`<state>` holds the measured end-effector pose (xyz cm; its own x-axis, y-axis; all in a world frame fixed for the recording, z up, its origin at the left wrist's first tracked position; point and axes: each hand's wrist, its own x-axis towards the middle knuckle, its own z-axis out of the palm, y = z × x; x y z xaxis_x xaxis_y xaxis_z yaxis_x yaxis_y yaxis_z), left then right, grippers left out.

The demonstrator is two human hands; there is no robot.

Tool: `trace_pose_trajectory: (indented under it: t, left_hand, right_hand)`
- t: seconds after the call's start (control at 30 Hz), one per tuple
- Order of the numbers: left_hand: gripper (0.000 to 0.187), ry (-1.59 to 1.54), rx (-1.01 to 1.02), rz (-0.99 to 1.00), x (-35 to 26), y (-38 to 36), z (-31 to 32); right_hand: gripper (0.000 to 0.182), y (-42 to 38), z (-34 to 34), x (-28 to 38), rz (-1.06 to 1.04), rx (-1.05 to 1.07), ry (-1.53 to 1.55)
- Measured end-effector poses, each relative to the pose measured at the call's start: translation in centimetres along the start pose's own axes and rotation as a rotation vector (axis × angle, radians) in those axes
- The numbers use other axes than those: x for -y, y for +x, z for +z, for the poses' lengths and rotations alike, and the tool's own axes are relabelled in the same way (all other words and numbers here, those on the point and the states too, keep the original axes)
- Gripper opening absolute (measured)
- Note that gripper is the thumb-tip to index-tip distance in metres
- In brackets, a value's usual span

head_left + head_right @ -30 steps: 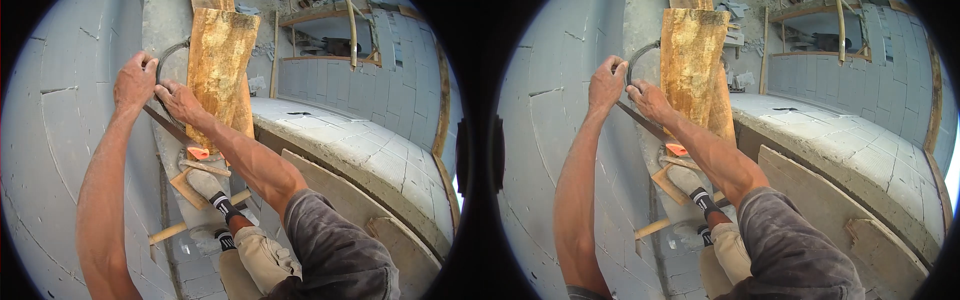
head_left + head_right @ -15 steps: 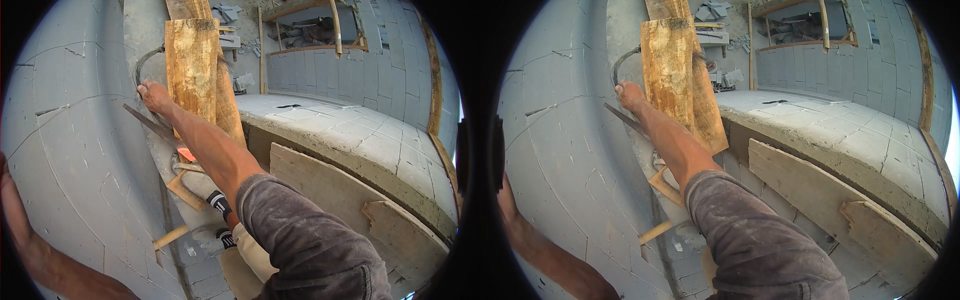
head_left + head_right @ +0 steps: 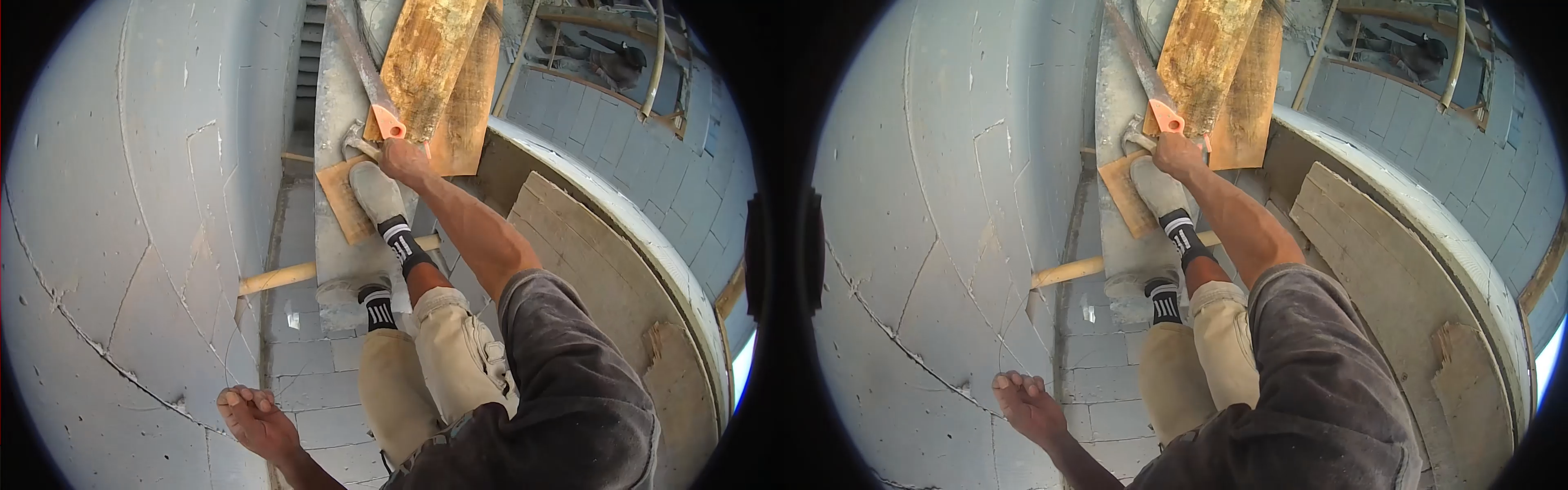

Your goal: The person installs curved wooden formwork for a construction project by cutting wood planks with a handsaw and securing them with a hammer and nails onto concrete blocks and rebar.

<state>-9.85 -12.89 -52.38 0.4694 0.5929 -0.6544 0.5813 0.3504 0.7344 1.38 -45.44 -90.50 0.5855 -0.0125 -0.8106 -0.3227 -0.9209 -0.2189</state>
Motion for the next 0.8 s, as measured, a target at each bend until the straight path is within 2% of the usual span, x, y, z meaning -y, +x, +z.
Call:
trace_pose_trajectory:
  t: [0.03, 0.1, 0.13, 0.2, 0.33, 0.37, 0.47, 0.5, 0.6, 0.67, 0.7, 0.73, 0.77, 0.8]
  left_hand:
    - [0.013, -0.008, -0.031, -0.04, 1.0, -0.9, -1.8]
    - [0.012, -0.148, -0.003, -0.113, 2.1, -2.1, -4.9]
    - [0.014, -0.219, -0.001, -0.136, 2.5, -2.7, -6.3]
    - [0.015, -0.347, -0.017, -0.154, 3.0, -3.6, -8.6]
    - [0.017, -0.551, -0.03, -0.151, 3.7, -5.0, -12.0]
    - [0.017, -0.561, -0.034, -0.137, 3.8, -5.3, -12.5]
    - [0.022, -0.616, 0.045, -0.105, 4.2, -6.3, -14.8]
    - [0.016, -0.656, 0.032, -0.11, 3.7, -6.7, -14.7]
    - [0.015, -0.635, 0.067, -0.064, 2.6, -8.5, -16.1]
    - [0.016, -0.561, 0.104, 0.006, 1.4, -10.2, -17.5]
    - [0.017, -0.549, 0.149, 0.04, 1.3, -10.5, -17.6]
    - [0.017, -0.498, 0.175, 0.069, 1.1, -11.1, -17.7]
    - [0.016, -0.445, 0.197, 0.106, 0.6, -11.9, -18.1]
    - [0.016, -0.384, 0.207, 0.151, 0.4, -12.3, -18.1]
  right_hand:
    - [0.037, -1.1, 4.2, -2.0, 0.033, -0.071, -0.111]
    - [0.037, -3.8, 5.6, -1.2, 0.239, -0.044, -0.071]
    - [0.037, -4.2, 6.9, -1.7, 0.281, -0.014, -0.102]
    - [0.036, -3.9, 9.3, -2.7, 0.322, -0.098, -0.023]
    - [0.035, -3.5, 8.4, -2.7, 0.275, -0.068, -0.061]
    - [0.038, -4.0, 8.0, -2.4, 0.247, -0.122, -0.084]
    - [0.042, -3.7, 7.4, -3.6, 0.079, -0.14, 0.016]
    - [0.045, -6.1, 5.9, -1.8, 0.049, -0.179, -0.019]
    - [0.048, -13.9, 2.2, 3.5, 0.073, -0.116, 0.025]
    - [0.057, -17.6, 1.8, 4.3, 0.07, -0.038, 0.143]
    - [0.064, -19.9, 1.8, 4.6, 0.02, -0.072, 0.259]
    - [0.063, -22.7, 1.0, 5.7, -0.052, -0.087, 0.367]
    - [0.061, -24.9, 0.0, 7.0, -0.027, -0.044, 0.381]
    - [0.059, -26.2, 0.8, 7.2, -0.057, -0.099, 0.421]
